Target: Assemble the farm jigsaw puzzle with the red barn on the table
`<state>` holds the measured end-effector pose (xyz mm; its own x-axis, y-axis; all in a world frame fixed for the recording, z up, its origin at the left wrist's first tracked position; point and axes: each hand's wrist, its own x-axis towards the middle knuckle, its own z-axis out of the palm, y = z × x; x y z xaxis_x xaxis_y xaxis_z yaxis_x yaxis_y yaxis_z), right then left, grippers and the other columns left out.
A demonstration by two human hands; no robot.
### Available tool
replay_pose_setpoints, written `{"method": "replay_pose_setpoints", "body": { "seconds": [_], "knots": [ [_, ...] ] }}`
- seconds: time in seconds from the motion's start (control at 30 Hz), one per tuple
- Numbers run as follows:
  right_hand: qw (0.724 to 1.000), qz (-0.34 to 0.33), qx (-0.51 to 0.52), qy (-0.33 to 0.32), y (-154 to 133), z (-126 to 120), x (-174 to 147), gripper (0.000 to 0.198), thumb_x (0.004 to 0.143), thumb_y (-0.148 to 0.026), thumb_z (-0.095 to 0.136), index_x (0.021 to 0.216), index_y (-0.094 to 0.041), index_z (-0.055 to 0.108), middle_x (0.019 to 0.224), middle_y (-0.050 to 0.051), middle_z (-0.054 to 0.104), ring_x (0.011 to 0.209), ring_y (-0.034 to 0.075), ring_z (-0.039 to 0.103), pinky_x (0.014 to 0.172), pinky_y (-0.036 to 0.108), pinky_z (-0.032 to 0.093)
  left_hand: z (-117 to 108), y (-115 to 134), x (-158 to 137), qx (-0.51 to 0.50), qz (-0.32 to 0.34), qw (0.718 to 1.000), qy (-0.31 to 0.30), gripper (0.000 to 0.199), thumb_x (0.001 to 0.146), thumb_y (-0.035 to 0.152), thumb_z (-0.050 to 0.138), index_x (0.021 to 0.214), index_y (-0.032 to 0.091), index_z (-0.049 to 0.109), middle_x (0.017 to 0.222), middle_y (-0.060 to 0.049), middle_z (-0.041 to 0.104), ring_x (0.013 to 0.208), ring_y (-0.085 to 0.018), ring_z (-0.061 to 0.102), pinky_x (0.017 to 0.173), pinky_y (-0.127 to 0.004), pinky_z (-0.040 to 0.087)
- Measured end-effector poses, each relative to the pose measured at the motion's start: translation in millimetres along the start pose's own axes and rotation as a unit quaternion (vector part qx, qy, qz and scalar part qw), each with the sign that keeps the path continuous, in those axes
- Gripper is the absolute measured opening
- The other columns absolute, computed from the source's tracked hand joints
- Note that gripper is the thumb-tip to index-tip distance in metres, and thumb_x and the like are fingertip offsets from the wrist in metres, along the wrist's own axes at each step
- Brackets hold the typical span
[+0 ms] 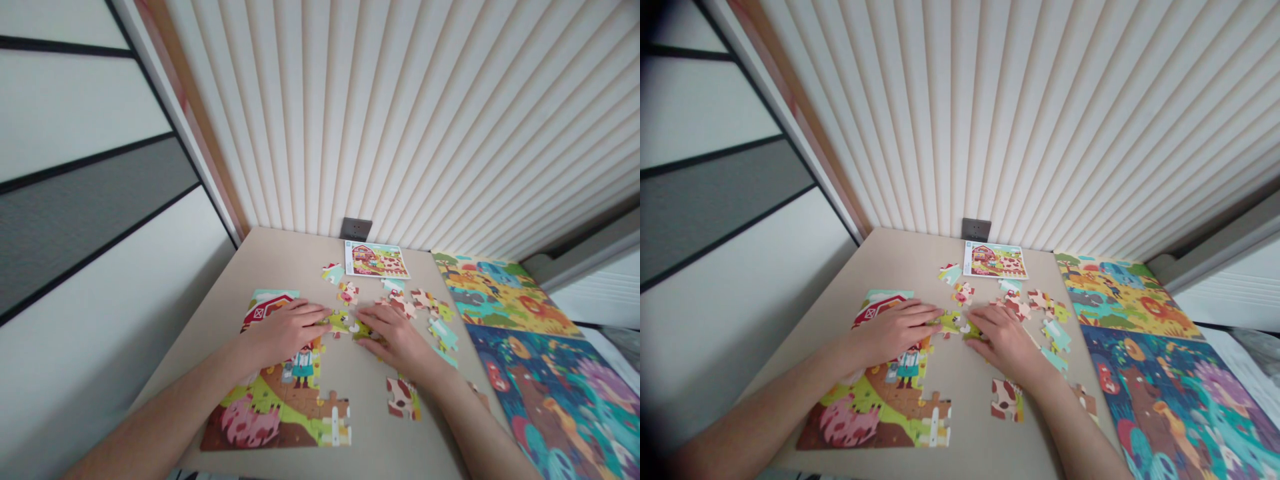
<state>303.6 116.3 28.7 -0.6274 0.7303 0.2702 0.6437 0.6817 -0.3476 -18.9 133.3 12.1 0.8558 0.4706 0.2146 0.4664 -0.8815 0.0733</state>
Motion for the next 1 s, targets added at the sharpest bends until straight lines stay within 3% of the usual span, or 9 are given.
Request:
{"method": "replay_pose_setpoints", "body": {
  "seconds": [0.2,0.7,0.9,1.0],
  "knots": [
    [0.999,0.029,-0.015,-0.011,-4,-5,-5,0.044,0.099,-0.03,0.069,0.142,-0.023,0.064,0.129,0.014,0.072,0.123,0.031,0.066,0.106,0.052,0.056,-1,-1,1,-0.02,0.012,0.999,0.025,0.043,0.104,0.019,0.06,0.147,0.024,0.061,0.153,-0.009,0.061,0.146,-0.023,0.053,0.123,-0.045,0.041],
    [0.999,0.002,-0.025,0.027,-17,5,7,0.049,0.1,-0.025,0.065,0.149,-0.026,0.06,0.136,0.014,0.072,0.125,0.031,0.067,0.112,0.058,0.05,-11,4,2,-0.003,0.015,0.999,0.033,0.036,0.101,0.019,0.065,0.136,0.022,0.068,0.142,-0.011,0.067,0.136,-0.026,0.06,0.118,-0.046,0.048],
    [1.0,0.007,-0.015,0.019,-15,10,10,0.048,0.101,-0.025,0.064,0.149,-0.028,0.06,0.139,0.012,0.07,0.128,0.031,0.064,0.112,0.057,0.049,-17,4,-4,-0.013,0.02,1.0,0.011,0.045,0.102,0.018,0.057,0.147,0.021,0.059,0.153,-0.012,0.059,0.145,-0.026,0.053,0.123,-0.046,0.044],
    [1.0,0.009,-0.016,0.015,-14,10,8,0.047,0.102,-0.026,0.063,0.149,-0.028,0.059,0.141,0.011,0.069,0.129,0.031,0.064,0.113,0.058,0.048,-24,-2,-8,-0.027,-0.006,0.999,0.017,0.038,0.103,0.014,0.051,0.138,0.018,0.065,0.151,-0.012,0.06,0.141,-0.025,0.056,0.122,-0.045,0.044]
  ]
}}
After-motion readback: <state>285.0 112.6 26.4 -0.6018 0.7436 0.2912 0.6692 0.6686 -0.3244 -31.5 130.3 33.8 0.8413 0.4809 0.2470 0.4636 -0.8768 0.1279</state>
